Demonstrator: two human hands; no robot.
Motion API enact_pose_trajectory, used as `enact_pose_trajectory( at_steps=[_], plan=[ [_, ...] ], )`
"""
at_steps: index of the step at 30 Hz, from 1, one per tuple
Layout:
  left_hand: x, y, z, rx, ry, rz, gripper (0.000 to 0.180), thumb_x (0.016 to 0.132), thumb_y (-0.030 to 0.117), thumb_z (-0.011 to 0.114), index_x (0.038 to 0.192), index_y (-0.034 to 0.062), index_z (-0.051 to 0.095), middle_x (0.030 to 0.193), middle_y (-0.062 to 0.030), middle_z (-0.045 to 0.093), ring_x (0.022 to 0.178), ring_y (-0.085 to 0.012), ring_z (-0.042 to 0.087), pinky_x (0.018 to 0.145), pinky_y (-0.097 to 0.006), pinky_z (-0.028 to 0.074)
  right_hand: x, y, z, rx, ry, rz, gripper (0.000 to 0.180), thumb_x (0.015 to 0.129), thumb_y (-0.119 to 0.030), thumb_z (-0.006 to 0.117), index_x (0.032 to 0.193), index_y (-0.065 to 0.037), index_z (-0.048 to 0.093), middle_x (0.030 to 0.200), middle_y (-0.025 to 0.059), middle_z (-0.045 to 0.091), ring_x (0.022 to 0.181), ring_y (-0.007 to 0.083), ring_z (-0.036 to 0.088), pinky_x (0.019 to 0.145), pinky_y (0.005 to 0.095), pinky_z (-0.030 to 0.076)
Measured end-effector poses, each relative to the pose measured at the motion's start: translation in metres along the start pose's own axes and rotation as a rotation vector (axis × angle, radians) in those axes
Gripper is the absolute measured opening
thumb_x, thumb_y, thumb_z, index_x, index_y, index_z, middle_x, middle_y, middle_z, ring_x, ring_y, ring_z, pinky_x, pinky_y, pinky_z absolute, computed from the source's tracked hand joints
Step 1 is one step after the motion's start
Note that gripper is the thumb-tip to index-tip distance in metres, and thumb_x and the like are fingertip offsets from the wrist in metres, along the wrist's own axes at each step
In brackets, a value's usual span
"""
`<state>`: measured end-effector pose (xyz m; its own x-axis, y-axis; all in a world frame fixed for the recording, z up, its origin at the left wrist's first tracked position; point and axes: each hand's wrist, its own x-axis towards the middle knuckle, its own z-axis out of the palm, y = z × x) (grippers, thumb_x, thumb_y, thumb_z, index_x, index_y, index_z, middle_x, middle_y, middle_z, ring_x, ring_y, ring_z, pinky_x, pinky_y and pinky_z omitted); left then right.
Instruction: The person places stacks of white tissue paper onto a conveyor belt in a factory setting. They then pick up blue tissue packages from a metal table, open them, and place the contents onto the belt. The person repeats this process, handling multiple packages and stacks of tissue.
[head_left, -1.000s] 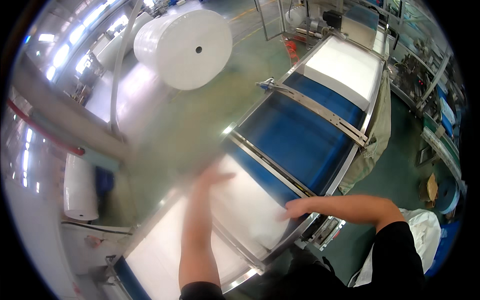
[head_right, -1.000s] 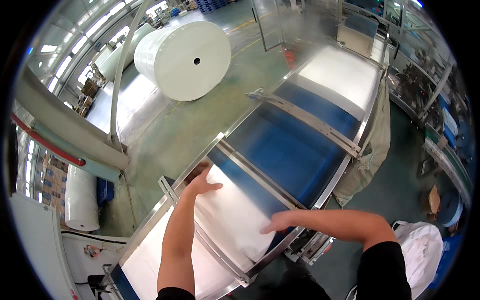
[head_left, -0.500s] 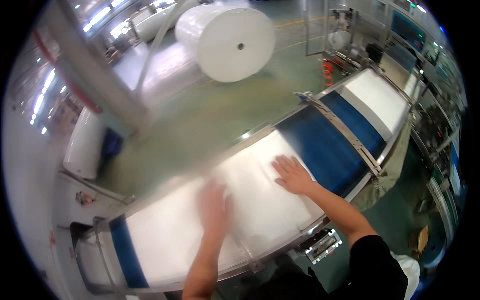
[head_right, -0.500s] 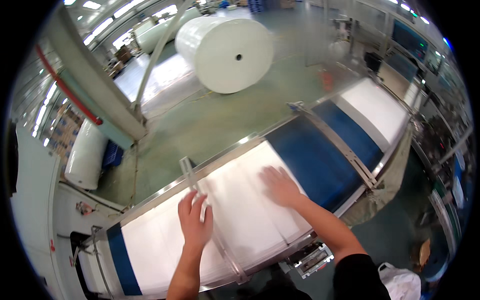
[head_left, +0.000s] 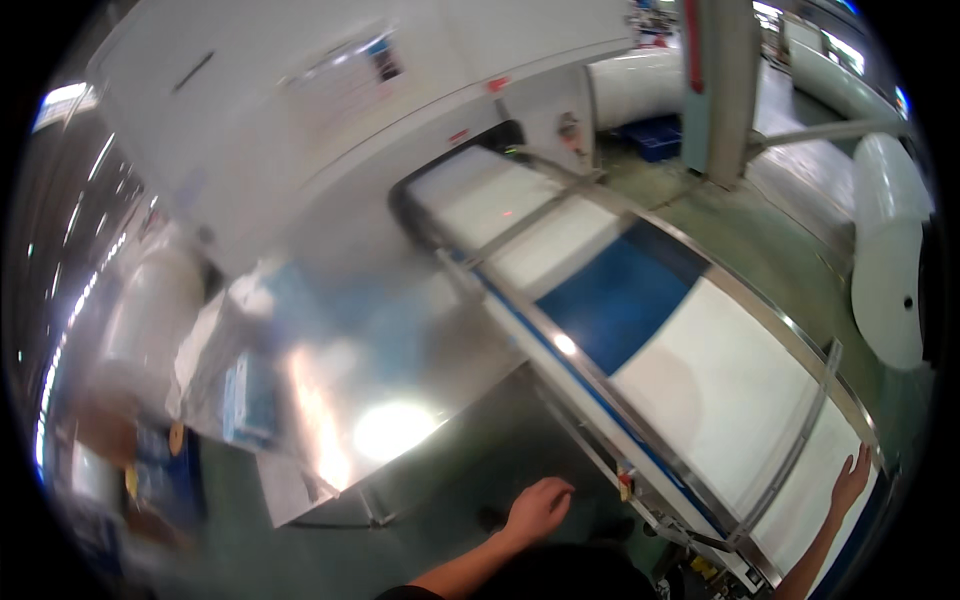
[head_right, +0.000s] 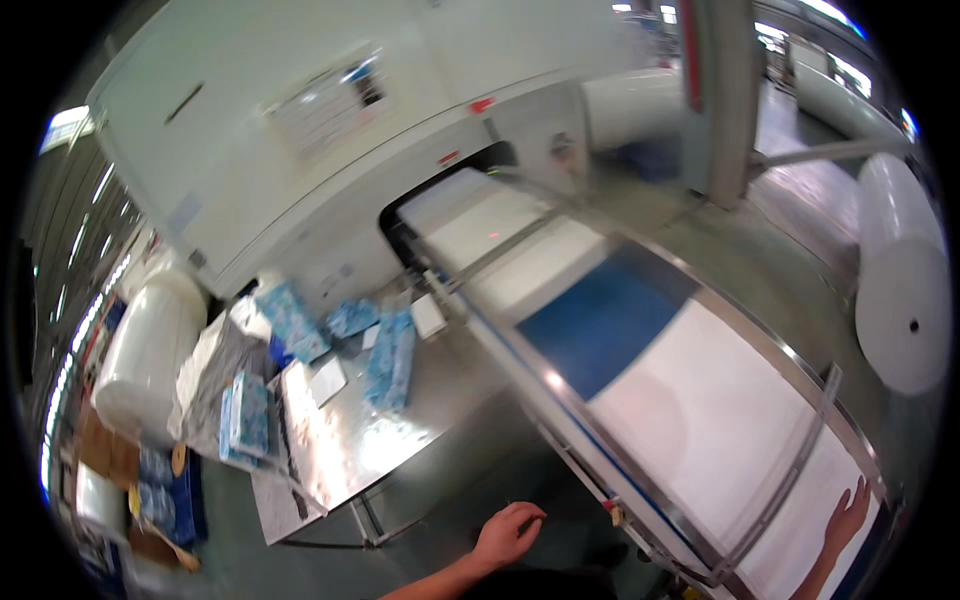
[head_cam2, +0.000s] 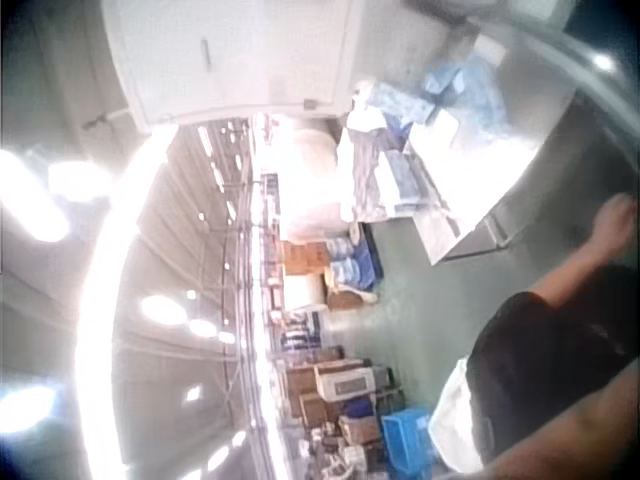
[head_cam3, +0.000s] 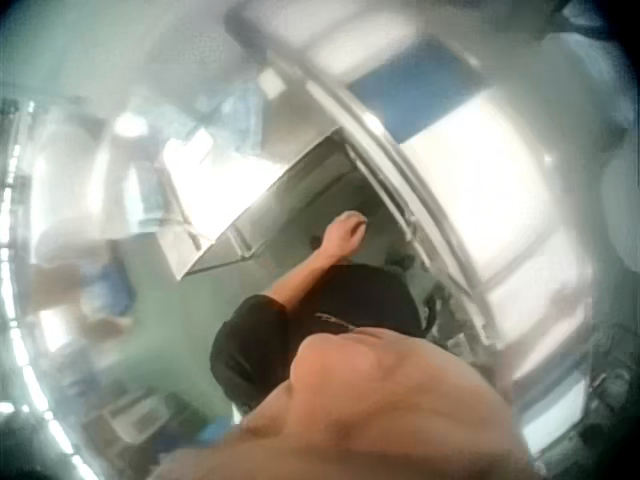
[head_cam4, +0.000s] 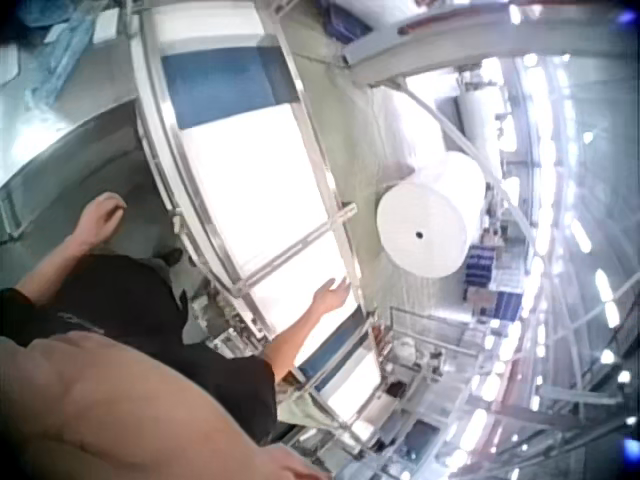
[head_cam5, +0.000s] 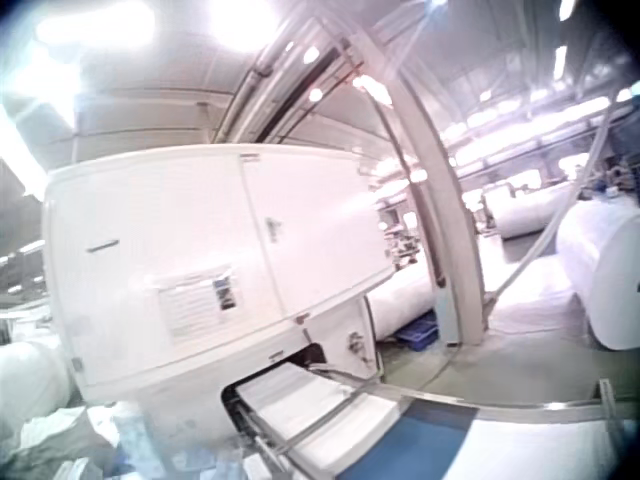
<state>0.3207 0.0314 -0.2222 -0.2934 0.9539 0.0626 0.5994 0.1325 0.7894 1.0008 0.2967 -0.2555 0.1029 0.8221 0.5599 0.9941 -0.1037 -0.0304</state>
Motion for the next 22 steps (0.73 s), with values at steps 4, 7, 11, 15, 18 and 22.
enact_pose_trajectory(
  at_steps=[4,7,11,15,18,22],
  plan=[
    [-0.064,-0.082,-0.048,-0.050,0.133,-0.205,0.016,0.091,0.017,0.063,0.104,0.0083,0.069,0.106,-0.0090,0.066,0.095,-0.0272,0.066,0.079,-0.036,0.054,-0.033,-0.356,-0.097,0.623,0.065,-0.300,0.028,0.098,-0.006,0.052,0.124,0.002,0.060,0.126,0.0201,0.059,0.120,0.0352,0.055,0.106,0.0427,0.040],
    [-0.080,-0.129,-0.130,-0.117,0.145,-0.317,0.019,0.091,0.019,0.063,0.106,0.0087,0.069,0.107,-0.0095,0.066,0.096,-0.0268,0.067,0.081,-0.036,0.054,-0.116,-0.598,-0.157,0.982,-0.137,-0.847,0.031,0.080,-0.004,0.070,0.110,-0.005,0.069,0.090,0.0119,0.067,0.085,0.0319,0.063,0.079,0.0408,0.047],
    [-0.118,-0.174,-0.191,-0.181,0.341,-0.482,0.024,0.090,0.023,0.064,0.110,0.0099,0.070,0.107,-0.0114,0.068,0.096,-0.0281,0.067,0.084,-0.037,0.054,-0.201,-0.833,-0.148,1.031,-0.816,-1.295,0.056,0.087,-0.013,0.064,0.141,-0.012,0.049,0.082,0.0130,0.067,0.073,0.0363,0.064,0.067,0.0468,0.049],
    [-0.126,-0.198,-0.230,-0.341,0.510,-0.619,0.030,0.090,0.023,0.068,0.116,0.0079,0.068,0.107,-0.0113,0.069,0.093,-0.0228,0.069,0.084,-0.034,0.055,-0.244,-1.024,-0.071,0.507,-1.010,-1.179,0.043,0.092,-0.026,0.056,0.132,-0.010,0.057,0.086,0.0187,0.068,0.080,0.0363,0.066,0.076,0.0472,0.053],
    [-0.136,-0.223,-0.237,-0.529,0.659,-0.780,0.036,0.091,0.022,0.070,0.123,0.0062,0.065,0.114,-0.0105,0.069,0.098,-0.0194,0.068,0.085,-0.032,0.054,-0.262,-1.127,-0.086,0.478,-1.326,-0.729,0.038,0.094,-0.038,0.058,0.103,-0.004,0.073,0.092,0.0198,0.070,0.087,0.0358,0.067,0.082,0.0472,0.052],
    [-0.116,-0.254,-0.248,-1.044,0.808,-0.754,0.057,0.093,0.026,0.070,0.144,0.0138,0.048,0.134,-0.0134,0.059,0.106,-0.0269,0.066,0.094,-0.038,0.052,-0.269,-1.187,0.009,0.522,-1.000,-1.103,0.058,0.093,-0.061,0.054,0.112,-0.009,0.072,0.106,0.0243,0.069,0.100,0.0315,0.067,0.099,0.0423,0.046]
  ],
)
